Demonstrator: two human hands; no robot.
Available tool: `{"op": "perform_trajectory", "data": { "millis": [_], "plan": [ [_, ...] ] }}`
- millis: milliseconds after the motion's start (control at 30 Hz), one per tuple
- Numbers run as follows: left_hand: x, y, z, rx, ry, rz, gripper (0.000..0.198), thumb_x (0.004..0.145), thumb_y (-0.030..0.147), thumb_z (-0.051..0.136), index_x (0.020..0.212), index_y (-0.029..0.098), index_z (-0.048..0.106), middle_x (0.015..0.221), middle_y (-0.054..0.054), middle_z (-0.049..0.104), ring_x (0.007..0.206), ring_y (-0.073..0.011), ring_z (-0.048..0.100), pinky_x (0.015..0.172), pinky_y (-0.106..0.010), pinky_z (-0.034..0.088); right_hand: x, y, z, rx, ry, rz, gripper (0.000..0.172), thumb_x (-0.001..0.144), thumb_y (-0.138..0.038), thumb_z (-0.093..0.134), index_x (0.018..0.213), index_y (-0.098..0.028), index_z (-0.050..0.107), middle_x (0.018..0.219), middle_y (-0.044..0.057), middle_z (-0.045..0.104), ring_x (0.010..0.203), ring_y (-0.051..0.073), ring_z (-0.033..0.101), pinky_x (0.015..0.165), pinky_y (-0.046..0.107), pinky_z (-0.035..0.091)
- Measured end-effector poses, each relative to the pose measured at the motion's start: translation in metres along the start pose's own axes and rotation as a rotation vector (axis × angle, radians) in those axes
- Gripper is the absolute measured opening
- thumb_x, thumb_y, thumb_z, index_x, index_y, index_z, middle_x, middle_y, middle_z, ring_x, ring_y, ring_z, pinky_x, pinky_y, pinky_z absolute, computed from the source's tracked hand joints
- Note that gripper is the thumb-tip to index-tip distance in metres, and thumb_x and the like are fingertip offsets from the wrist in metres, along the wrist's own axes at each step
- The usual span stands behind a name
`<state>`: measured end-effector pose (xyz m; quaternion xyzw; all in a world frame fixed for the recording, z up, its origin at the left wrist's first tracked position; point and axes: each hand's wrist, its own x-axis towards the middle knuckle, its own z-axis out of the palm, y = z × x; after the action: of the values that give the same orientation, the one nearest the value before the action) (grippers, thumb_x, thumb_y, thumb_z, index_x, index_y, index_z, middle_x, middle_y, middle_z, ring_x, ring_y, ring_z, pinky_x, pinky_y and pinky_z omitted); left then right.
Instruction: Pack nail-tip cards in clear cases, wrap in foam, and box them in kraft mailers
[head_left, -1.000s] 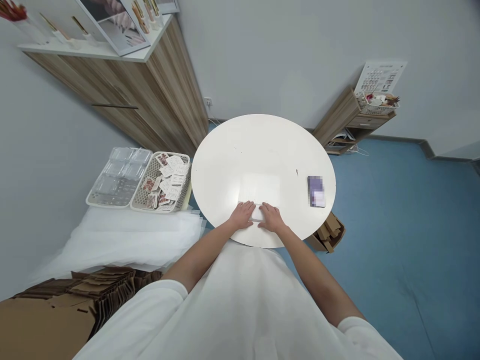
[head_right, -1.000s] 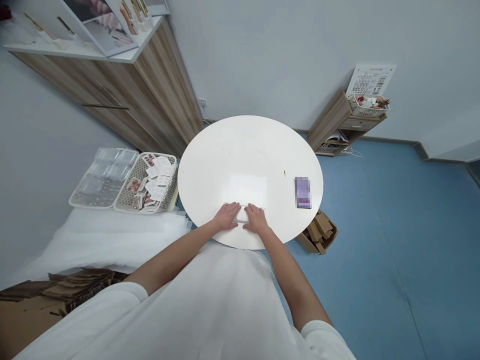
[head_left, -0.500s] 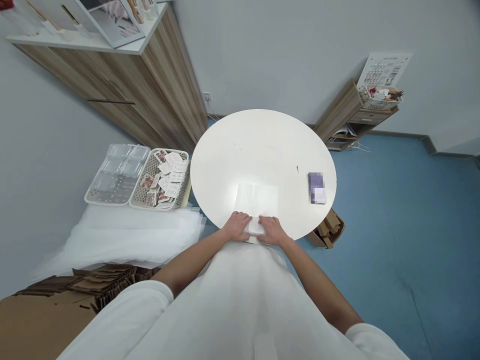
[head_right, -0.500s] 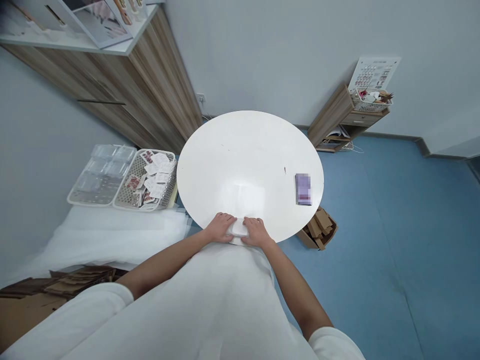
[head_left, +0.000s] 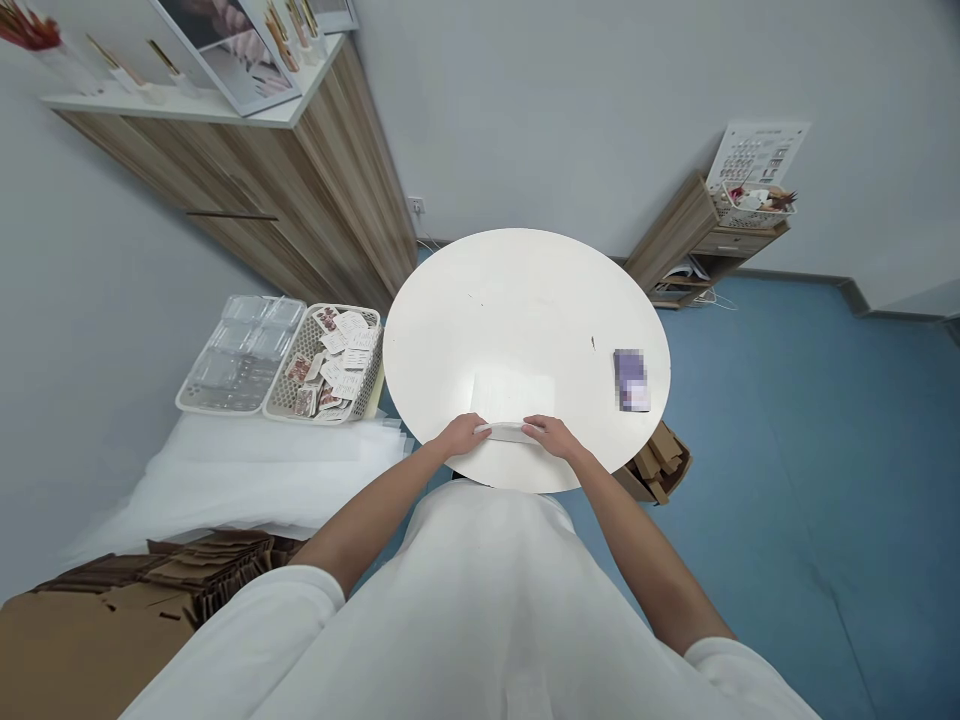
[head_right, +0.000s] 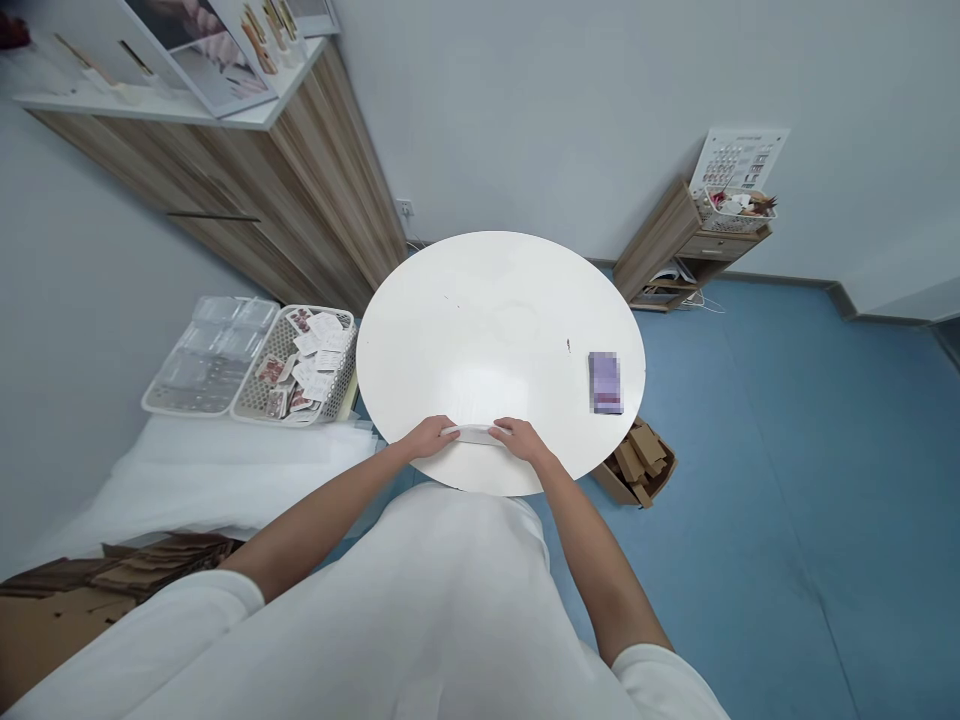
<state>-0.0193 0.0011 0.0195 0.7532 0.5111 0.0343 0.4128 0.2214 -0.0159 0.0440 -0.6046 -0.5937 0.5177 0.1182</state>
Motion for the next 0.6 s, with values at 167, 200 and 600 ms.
{"op": "perform_trajectory", "data": {
  "millis": [167, 200, 600],
  "plan": [
    [0.004, -0.015, -0.001, -0.088, 0.047, -0.112, 0.033, 0.079, 0.046, 0.040, 0.070, 0.019, 0.056, 0.073, -0.002, 0.059, 0.068, -0.0162, 0.055, 0.060, -0.026, 0.040, 0.002, 0.016, -0.007, 0.080, 0.056, 0.012, 0.034, 0.066, -0.044, 0.060, 0.091, -0.021, 0.061, 0.095, 0.004, 0.063, 0.085, 0.019, 0.057, 0.071, 0.030, 0.043],
    [0.005, -0.017, -0.002, -0.074, 0.051, -0.149, 0.033, 0.079, 0.045, 0.039, 0.067, 0.018, 0.054, 0.068, -0.001, 0.057, 0.064, -0.0155, 0.053, 0.057, -0.025, 0.038, 0.003, 0.020, -0.008, 0.087, 0.083, 0.023, 0.030, 0.066, -0.043, 0.059, 0.087, -0.021, 0.060, 0.088, 0.002, 0.063, 0.078, 0.018, 0.057, 0.066, 0.028, 0.043],
    [0.011, -0.010, 0.002, 0.062, 0.177, -0.385, 0.020, 0.080, 0.035, 0.042, 0.084, 0.018, 0.051, 0.082, -0.007, 0.058, 0.079, -0.0209, 0.055, 0.064, -0.030, 0.040, 0.013, 0.043, 0.016, 0.009, 0.433, 0.194, 0.019, 0.069, -0.034, 0.048, 0.081, -0.020, 0.053, 0.074, 0.002, 0.054, 0.068, 0.018, 0.051, 0.064, 0.031, 0.041]
  ]
}}
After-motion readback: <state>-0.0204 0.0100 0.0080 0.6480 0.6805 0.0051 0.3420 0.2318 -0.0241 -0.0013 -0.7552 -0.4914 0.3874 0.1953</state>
